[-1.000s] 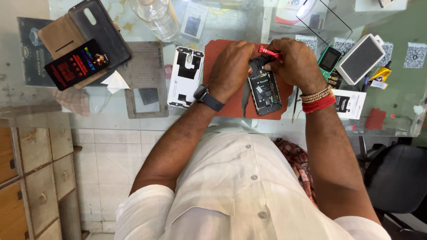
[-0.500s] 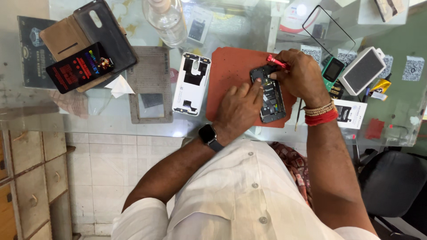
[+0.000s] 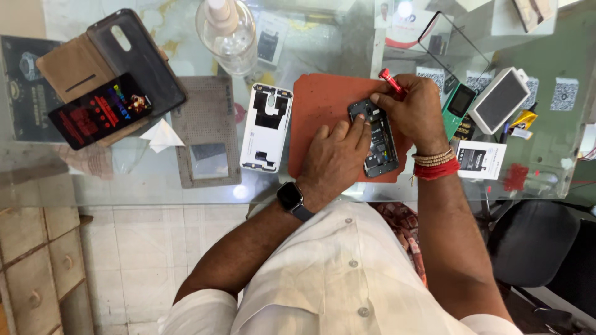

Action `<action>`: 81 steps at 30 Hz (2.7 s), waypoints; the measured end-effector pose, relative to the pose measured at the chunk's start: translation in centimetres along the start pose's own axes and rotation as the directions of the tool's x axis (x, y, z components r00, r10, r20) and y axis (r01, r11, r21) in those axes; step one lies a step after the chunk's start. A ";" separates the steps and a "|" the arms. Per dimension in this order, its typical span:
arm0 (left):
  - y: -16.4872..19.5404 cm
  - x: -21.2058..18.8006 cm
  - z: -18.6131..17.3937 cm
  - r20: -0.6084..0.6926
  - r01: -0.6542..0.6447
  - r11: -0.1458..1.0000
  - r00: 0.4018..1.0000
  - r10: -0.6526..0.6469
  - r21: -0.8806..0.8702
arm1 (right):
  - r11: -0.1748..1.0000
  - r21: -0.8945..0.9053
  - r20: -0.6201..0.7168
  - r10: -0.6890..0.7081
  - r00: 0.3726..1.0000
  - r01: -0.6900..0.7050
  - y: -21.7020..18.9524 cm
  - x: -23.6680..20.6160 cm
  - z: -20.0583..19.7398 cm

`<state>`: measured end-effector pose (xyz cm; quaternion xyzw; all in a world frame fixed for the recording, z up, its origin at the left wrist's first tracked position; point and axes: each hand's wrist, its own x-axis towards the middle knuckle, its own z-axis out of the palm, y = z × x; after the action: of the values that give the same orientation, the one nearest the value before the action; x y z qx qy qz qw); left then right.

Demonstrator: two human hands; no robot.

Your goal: The person works on a disassembled smartphone at a glass counter. They use a red-handled screwdriver to tighten screws on the phone's internal frame, then pick up the white back cover and align it with the phone body, preparing to reassemble the device.

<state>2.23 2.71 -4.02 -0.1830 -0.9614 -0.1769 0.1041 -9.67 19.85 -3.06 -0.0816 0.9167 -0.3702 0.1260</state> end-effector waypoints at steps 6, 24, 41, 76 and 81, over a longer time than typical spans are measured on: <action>-0.2 2.3 0.1 0.106 -0.091 0.994 0.991 0.084 0.060 | 0.989 0.042 0.047 0.137 0.989 -0.139 -0.6 1.4 -0.6; -2.2 6.6 1.6 0.177 -0.136 0.988 0.977 0.121 0.078 | 0.933 0.353 -0.213 0.157 0.964 -0.074 2.6 1.9 -1.3; 2.8 8.9 3.0 0.280 -0.109 0.989 0.957 0.079 0.096 | 0.894 -0.362 -0.165 -0.342 0.925 0.266 5.6 -3.7 -2.6; 7.5 0.2 4.8 -0.123 -0.018 0.999 0.992 0.023 0.046 | 0.772 0.220 -0.199 -0.564 0.802 0.597 -1.5 -8.1 2.6; 6.9 0.3 5.0 -0.085 -0.018 0.997 0.996 0.012 -0.069 | 0.768 0.176 -0.190 -0.587 0.787 0.616 -1.4 -7.6 3.2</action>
<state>3.99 10.73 -6.41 -0.1860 -0.9481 -0.2170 0.1395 -1.39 18.61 -3.00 -0.3330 0.7992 -0.4980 -0.0481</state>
